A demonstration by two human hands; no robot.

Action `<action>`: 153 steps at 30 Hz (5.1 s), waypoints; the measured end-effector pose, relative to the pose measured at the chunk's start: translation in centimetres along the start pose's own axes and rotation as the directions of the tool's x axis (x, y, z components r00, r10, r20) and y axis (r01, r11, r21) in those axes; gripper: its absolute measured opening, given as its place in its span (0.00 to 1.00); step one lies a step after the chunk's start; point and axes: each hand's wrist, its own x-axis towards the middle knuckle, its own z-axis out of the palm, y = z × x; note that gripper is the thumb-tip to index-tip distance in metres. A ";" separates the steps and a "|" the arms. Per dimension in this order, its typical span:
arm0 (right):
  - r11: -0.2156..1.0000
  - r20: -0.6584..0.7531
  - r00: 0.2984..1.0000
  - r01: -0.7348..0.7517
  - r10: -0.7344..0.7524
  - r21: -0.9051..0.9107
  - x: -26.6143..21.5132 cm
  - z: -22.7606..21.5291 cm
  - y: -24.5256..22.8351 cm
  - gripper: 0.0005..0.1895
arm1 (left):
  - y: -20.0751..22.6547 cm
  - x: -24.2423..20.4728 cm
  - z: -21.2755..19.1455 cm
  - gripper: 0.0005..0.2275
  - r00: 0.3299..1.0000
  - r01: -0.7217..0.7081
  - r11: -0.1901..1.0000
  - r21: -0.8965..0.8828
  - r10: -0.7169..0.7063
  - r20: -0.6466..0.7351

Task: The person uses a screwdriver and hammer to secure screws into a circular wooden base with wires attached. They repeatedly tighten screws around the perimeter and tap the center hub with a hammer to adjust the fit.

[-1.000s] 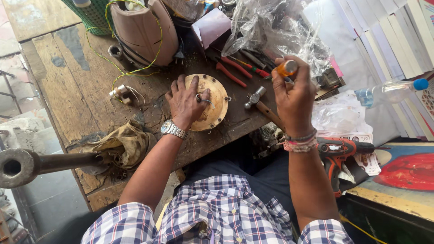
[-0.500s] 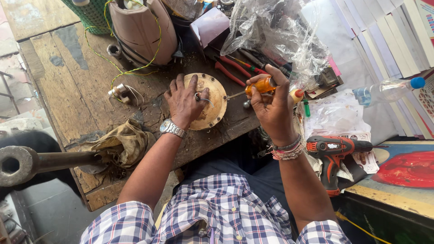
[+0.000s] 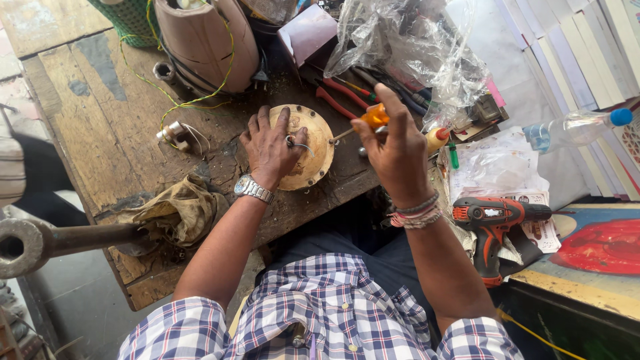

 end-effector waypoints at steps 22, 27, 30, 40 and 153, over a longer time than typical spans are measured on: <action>0.972 0.234 0.968 0.033 -0.090 0.234 3.1 -1.1 -1.2 0.32 | 0.1 -0.2 -0.2 0.27 1.000 -0.010 1.000 0.010 0.010 -0.015; 0.953 0.240 0.969 -0.023 -0.052 0.302 2.7 -1.6 -1.0 0.32 | 0.3 0.0 -0.5 0.27 1.000 0.015 1.000 -0.022 -0.015 0.008; 0.928 0.257 0.966 -0.086 -0.011 0.363 1.9 -2.3 -0.8 0.29 | 0.1 -0.3 -0.5 0.27 1.000 0.012 1.000 -0.017 -0.012 0.018; 0.931 0.331 0.943 -0.115 -0.007 0.346 2.2 -2.8 -0.6 0.24 | 0.3 -0.1 -0.7 0.27 0.999 0.019 0.999 -0.027 -0.018 0.027; 0.952 0.039 0.977 -0.214 0.210 0.218 2.3 1.3 -1.6 0.28 | 0.1 0.3 -0.1 0.27 0.999 0.047 0.997 -0.062 -0.046 0.029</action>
